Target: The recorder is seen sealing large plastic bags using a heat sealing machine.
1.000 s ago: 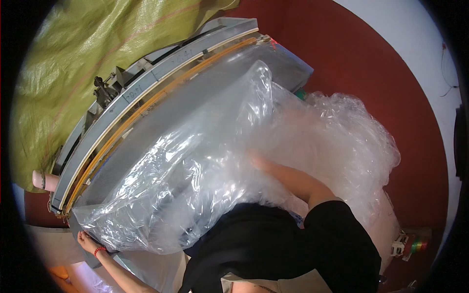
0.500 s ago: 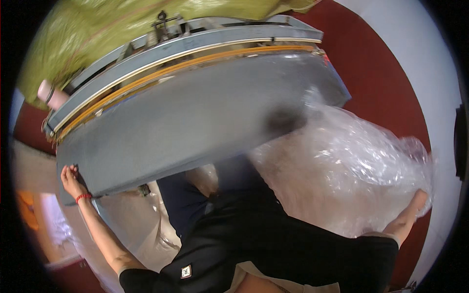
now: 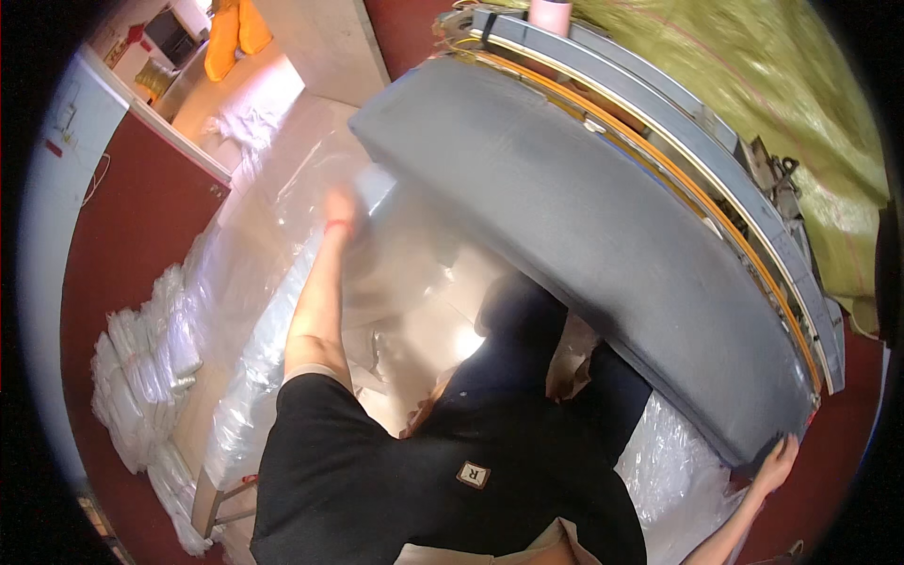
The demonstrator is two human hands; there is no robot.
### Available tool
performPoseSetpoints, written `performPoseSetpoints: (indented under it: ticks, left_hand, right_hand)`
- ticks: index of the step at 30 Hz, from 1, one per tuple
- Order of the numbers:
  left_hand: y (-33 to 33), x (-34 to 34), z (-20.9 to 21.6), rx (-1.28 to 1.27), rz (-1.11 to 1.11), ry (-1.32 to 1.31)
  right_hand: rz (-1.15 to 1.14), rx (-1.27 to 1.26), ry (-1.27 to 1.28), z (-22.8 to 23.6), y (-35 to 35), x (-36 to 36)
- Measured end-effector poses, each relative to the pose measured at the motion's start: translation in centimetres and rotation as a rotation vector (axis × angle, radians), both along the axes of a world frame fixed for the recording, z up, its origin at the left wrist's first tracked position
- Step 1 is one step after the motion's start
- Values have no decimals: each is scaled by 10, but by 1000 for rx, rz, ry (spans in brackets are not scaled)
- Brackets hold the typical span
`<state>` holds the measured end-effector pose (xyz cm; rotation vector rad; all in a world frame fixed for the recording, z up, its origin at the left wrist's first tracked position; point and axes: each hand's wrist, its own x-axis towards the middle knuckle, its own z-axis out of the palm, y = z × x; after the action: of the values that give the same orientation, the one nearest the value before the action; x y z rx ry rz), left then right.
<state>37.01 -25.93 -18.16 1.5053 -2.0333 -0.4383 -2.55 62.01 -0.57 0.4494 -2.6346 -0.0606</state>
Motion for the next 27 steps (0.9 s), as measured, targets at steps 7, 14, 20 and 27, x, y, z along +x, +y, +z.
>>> performPoseSetpoints:
  ticks: [7, 14, 20, 27]
  left_hand:
    - [38, 98, -46, -101, 3, -425]
    - [42, 147, -6, -57, 65, -468]
    - [33, 55, -2, -195, -330, -215]
    - [36, 57, -19, -64, -155, -485]
  right_hand:
    - [334, 11, 67, 30, -180, -9]
    - [461, -45, 1, 24, -225, -1]
    - [496, -100, -31, 19, -249, 6]
    - [474, -101, -31, 26, -236, 9]
